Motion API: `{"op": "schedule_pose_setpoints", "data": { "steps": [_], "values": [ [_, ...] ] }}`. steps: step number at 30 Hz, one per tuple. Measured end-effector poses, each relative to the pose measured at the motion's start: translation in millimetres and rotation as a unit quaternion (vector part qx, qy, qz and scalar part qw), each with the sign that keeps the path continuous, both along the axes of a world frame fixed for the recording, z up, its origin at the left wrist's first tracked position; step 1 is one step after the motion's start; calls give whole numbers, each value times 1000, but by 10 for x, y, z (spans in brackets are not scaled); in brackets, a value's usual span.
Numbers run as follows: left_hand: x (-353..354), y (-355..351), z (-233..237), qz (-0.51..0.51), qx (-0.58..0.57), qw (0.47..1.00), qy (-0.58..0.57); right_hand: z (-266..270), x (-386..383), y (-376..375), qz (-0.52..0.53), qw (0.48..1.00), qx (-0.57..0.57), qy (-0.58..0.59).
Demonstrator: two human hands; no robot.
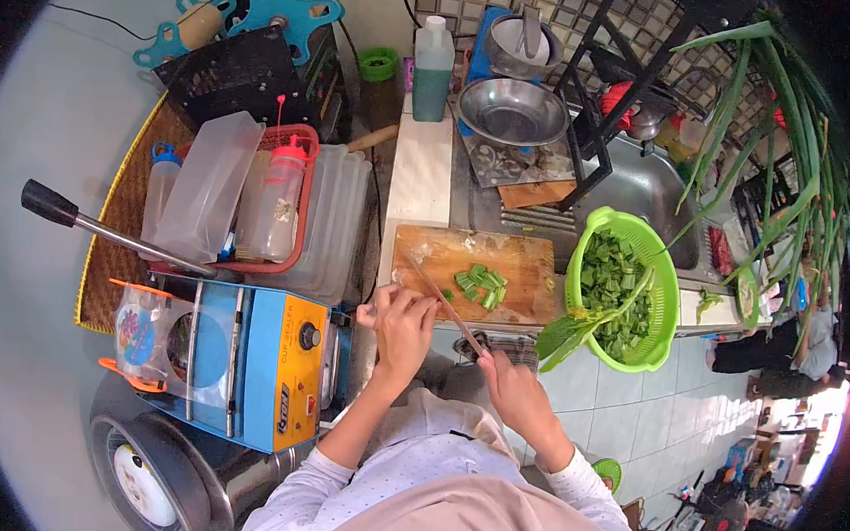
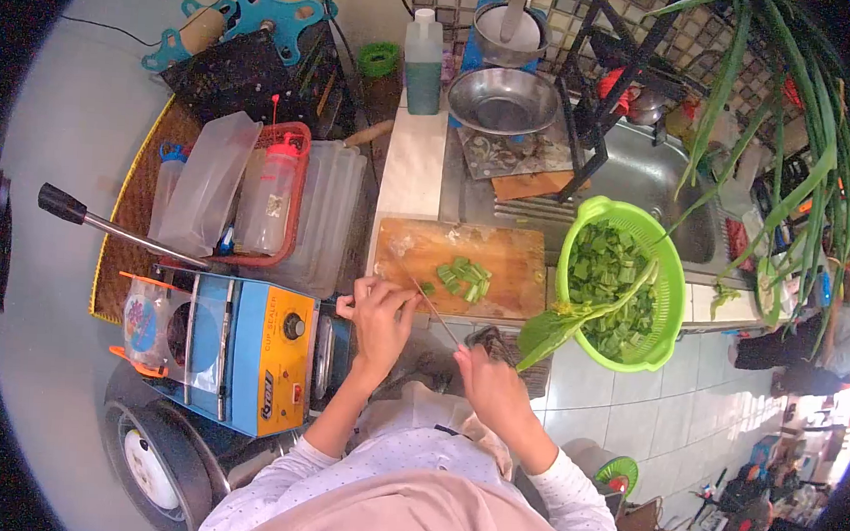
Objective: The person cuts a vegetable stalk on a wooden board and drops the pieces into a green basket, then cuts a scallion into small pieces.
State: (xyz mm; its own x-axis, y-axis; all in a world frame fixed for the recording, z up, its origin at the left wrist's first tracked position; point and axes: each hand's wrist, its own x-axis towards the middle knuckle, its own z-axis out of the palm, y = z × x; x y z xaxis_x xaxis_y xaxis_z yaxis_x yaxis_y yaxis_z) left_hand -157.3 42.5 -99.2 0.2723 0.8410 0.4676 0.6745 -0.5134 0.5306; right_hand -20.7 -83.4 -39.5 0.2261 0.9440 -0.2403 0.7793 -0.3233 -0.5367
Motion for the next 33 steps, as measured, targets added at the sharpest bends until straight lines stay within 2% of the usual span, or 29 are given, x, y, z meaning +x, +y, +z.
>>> {"op": "schedule_pose_setpoints", "data": {
  "steps": [5,9,11,14,18,20,23,26,33],
  "values": [
    [-16,-15,-19,-18,26,999,12,-99,-97,337,-5,997,68,-39],
    [-100,-63,29,-31,26,999,14,-96,-65,343,-7,999,41,-33],
    [-173,-94,43,-41,25,996,79,-181,36,259,4,995,92,32],
    [-236,-94,9,-52,20,993,107,-133,132,132,-25,996,69,46],
    [-163,-52,-40,-37,8,998,46,-181,214,38,-42,993,110,12],
    [-112,-17,-8,-24,6,1000,-1,-23,166,9,-63,992,106,40],
    [-67,1,13,-13,5,1000,-8,-19,141,-49,-63,993,64,81],
    [-52,-1,30,-8,-1,1000,-5,24,120,-79,-36,998,17,56],
    [-47,-11,28,-8,9,1000,6,61,102,-111,-2,1000,10,23]
  ]
}}
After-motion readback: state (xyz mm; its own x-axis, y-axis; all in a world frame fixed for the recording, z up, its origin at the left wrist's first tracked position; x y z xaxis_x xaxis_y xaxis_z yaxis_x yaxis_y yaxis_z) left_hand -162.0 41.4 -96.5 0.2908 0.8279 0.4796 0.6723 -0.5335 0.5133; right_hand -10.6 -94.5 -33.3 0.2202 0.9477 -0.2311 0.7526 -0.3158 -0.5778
